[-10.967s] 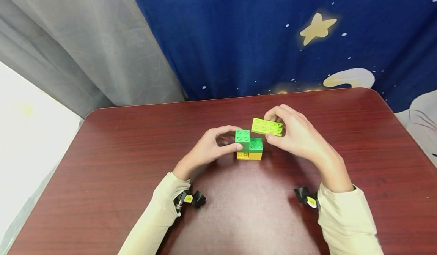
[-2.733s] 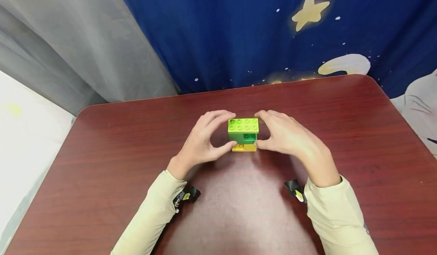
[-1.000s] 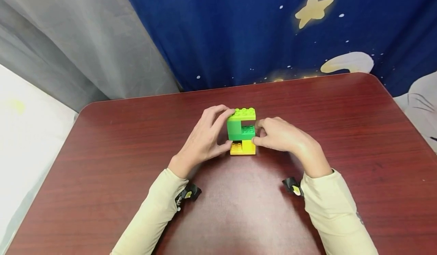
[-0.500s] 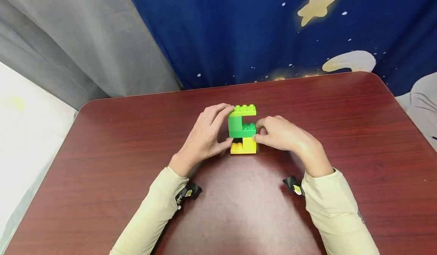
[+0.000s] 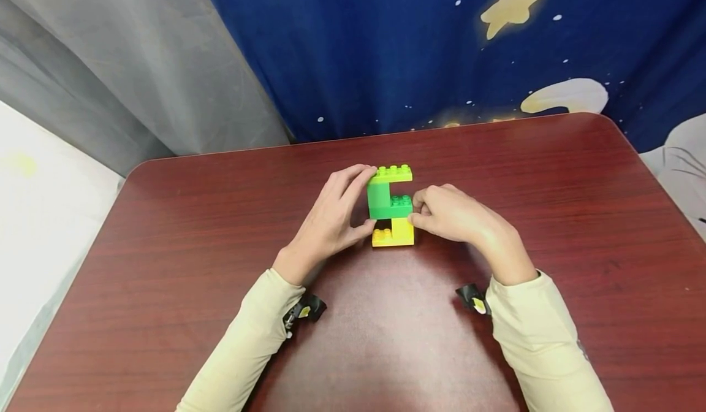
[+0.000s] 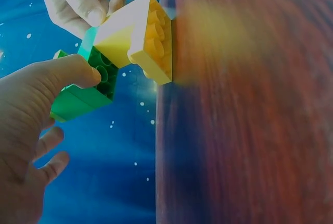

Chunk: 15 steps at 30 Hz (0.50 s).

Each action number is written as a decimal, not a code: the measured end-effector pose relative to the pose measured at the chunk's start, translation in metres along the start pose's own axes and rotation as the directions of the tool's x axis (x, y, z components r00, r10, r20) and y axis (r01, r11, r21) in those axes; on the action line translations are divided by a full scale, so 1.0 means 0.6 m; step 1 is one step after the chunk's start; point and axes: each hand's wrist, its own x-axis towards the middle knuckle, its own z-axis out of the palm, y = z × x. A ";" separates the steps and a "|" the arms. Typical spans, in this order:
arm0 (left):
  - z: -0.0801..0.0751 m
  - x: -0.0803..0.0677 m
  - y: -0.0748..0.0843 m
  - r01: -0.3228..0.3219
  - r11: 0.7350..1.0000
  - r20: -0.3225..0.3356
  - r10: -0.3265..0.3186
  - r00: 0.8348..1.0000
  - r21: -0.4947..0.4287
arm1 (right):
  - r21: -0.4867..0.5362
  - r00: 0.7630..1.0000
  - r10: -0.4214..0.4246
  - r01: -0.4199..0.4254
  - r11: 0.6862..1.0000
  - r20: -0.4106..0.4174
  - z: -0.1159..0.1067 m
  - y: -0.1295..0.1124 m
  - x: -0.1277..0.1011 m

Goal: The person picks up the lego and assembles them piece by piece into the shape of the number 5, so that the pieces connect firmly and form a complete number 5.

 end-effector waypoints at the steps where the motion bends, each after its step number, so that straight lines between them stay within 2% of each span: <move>1: 0.000 0.000 0.000 0.002 1.000 -0.001 -0.002 1.000 -0.006 | -0.003 1.000 0.001 -0.001 1.000 -0.003 0.000 0.000 0.000; 10: 0.002 -0.003 -0.004 0.035 0.999 0.013 -0.035 0.999 0.007 | -0.053 0.999 0.012 -0.013 0.998 -0.033 0.005 -0.002 0.003; 15: 0.005 -0.002 -0.004 0.061 0.998 0.017 -0.061 0.998 0.034 | -0.072 0.999 0.048 -0.046 0.996 0.023 0.008 -0.004 0.002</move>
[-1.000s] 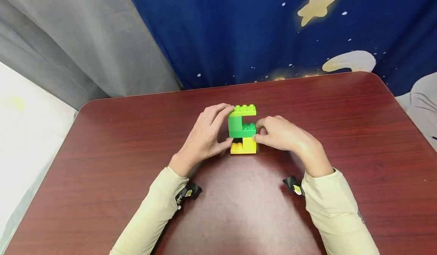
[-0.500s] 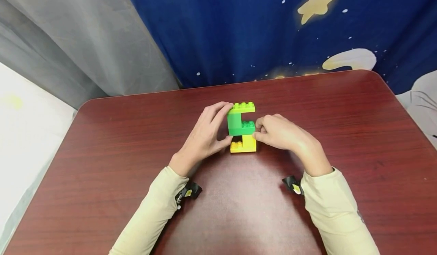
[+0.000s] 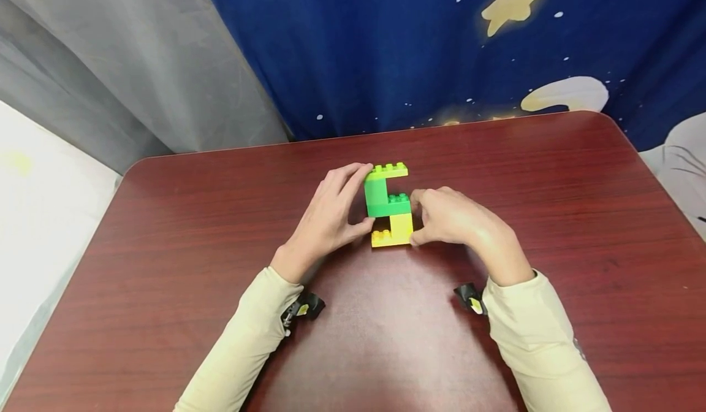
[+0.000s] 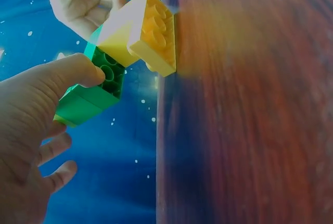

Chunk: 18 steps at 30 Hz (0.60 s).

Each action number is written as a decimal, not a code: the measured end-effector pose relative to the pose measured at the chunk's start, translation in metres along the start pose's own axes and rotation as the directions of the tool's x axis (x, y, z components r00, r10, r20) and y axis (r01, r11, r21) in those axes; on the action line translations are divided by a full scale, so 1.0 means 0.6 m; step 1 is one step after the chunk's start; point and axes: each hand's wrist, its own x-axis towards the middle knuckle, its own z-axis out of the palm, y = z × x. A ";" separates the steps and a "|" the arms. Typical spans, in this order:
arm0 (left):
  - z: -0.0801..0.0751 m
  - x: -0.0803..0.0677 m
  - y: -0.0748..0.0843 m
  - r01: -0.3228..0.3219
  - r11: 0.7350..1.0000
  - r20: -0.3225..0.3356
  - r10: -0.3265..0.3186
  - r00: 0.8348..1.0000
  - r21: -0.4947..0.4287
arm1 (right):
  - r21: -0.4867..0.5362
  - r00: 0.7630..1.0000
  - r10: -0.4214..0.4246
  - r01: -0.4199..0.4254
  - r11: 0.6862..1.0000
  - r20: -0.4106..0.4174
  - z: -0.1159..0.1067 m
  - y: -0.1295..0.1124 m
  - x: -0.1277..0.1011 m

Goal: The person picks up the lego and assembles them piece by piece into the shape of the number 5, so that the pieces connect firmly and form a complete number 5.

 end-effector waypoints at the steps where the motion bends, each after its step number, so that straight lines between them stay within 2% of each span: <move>1: 0.000 0.000 0.000 0.003 1.000 0.000 -0.003 1.000 0.001 | -0.005 1.000 0.006 -0.006 1.000 0.013 0.001 -0.001 0.000; 9: 0.003 0.000 -0.002 0.028 1.000 0.007 -0.028 1.000 -0.005 | -0.102 0.998 0.037 -0.033 0.994 0.043 0.010 -0.015 0.004; 18: 0.005 -0.003 -0.006 0.072 0.997 0.055 -0.070 0.996 -0.040 | -0.121 0.999 0.025 -0.021 0.992 0.030 0.016 -0.021 0.006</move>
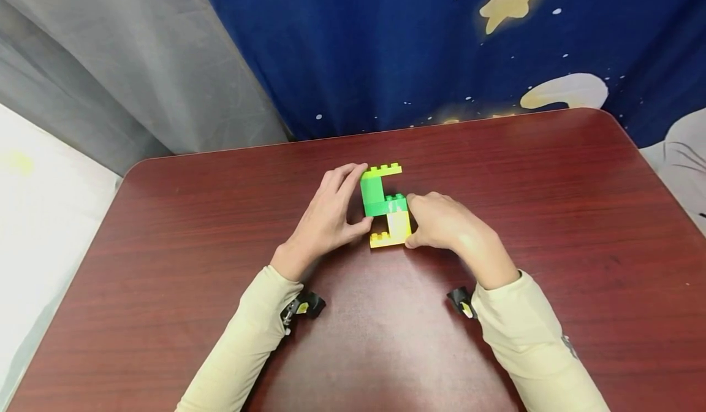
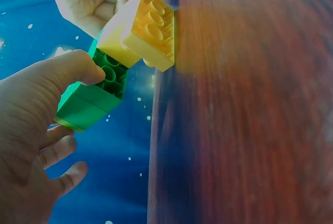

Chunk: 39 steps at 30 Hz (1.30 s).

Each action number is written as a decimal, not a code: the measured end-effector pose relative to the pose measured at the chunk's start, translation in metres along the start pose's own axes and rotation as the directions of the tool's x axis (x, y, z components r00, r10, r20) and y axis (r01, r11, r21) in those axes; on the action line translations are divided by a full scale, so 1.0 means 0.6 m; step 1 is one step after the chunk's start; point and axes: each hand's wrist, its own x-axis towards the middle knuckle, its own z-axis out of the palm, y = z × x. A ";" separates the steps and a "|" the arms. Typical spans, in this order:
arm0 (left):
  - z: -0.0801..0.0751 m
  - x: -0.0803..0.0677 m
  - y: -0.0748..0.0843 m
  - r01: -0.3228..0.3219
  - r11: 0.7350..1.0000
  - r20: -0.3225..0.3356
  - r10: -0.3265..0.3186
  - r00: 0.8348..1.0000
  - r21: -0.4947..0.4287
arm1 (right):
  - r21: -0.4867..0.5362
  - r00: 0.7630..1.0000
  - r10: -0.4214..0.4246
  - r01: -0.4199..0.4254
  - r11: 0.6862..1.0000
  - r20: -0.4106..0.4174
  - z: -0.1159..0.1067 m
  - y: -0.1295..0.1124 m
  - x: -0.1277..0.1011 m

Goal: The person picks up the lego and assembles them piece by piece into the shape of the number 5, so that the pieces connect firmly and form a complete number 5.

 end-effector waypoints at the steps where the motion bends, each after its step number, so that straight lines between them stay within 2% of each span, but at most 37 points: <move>1: 0.000 0.000 0.000 0.003 1.000 0.011 -0.003 1.000 -0.008 | -0.002 1.000 -0.001 0.001 1.000 0.001 0.000 0.000 0.000; 9: 0.002 -0.001 0.001 0.055 0.995 0.086 -0.048 0.995 -0.086 | 0.015 1.000 -0.019 0.018 1.000 0.024 0.000 0.001 -0.003; 19: 0.006 -0.001 -0.002 0.112 0.984 0.137 -0.093 0.986 -0.135 | 0.037 0.998 -0.039 0.037 0.999 0.043 0.000 0.003 -0.004; 26: 0.007 -0.001 -0.005 0.148 0.977 0.198 -0.116 0.973 -0.155 | 0.071 0.996 -0.070 0.066 0.995 0.061 -0.002 0.004 -0.007; 39: 0.011 -0.004 -0.010 0.209 0.957 0.267 -0.151 0.952 -0.202 | 0.112 0.992 -0.047 0.033 0.993 0.121 -0.002 0.005 -0.005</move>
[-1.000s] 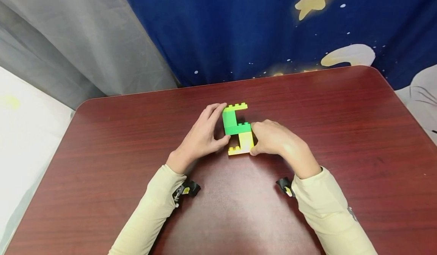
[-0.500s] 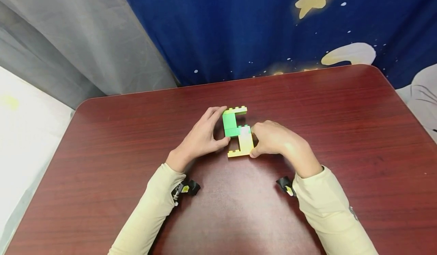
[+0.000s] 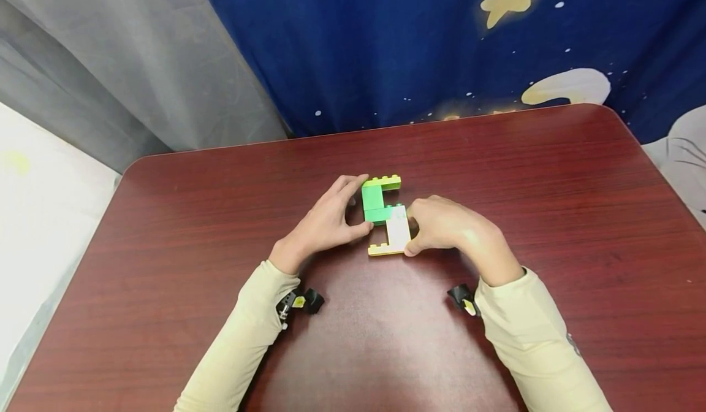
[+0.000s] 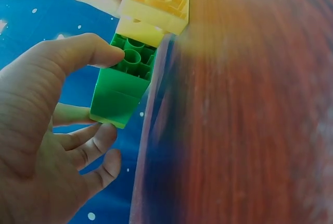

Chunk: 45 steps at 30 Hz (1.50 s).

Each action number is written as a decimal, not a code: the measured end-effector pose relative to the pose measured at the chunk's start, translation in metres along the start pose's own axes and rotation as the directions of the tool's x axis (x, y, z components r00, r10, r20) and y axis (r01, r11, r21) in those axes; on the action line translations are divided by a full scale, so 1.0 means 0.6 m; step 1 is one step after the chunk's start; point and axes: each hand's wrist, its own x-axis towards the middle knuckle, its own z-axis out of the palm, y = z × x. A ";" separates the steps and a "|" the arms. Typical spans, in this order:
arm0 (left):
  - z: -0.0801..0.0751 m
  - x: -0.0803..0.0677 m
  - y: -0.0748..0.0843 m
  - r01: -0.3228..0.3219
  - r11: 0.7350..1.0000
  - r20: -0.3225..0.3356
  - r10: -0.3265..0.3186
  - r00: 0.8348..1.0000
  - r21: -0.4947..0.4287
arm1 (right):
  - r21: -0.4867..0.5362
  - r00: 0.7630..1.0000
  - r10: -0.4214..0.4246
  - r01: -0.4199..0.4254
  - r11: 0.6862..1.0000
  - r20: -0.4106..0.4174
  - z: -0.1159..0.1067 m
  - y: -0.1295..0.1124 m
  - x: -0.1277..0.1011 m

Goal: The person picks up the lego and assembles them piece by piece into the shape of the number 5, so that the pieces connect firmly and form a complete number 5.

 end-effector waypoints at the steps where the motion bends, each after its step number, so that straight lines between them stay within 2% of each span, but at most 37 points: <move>1: 0.000 0.000 0.000 0.002 1.000 0.006 -0.002 1.000 0.001 | -0.001 1.000 -0.002 0.002 1.000 0.001 0.000 0.000 0.000; 7: 0.001 0.002 -0.002 0.001 1.000 0.042 -0.002 0.999 0.012 | -0.010 1.000 -0.015 0.015 1.000 0.002 0.000 0.001 0.000; 14: 0.002 0.002 -0.003 -0.005 1.000 0.042 0.005 0.999 0.019 | -0.022 1.000 -0.010 0.010 1.000 0.005 -0.001 0.001 0.000; 25: 0.005 0.003 -0.002 0.022 0.999 0.072 -0.025 0.997 0.034 | -0.019 1.000 -0.026 0.026 0.999 0.005 0.001 0.005 0.002; 35: 0.006 0.003 -0.003 0.053 0.998 0.132 -0.056 0.990 0.021 | -0.014 1.000 -0.002 0.002 1.000 0.008 -0.003 0.002 0.003; 45: 0.009 0.003 -0.006 0.039 0.999 0.127 -0.039 0.991 0.005 | -0.008 1.000 0.013 -0.013 1.000 0.013 -0.002 0.003 0.004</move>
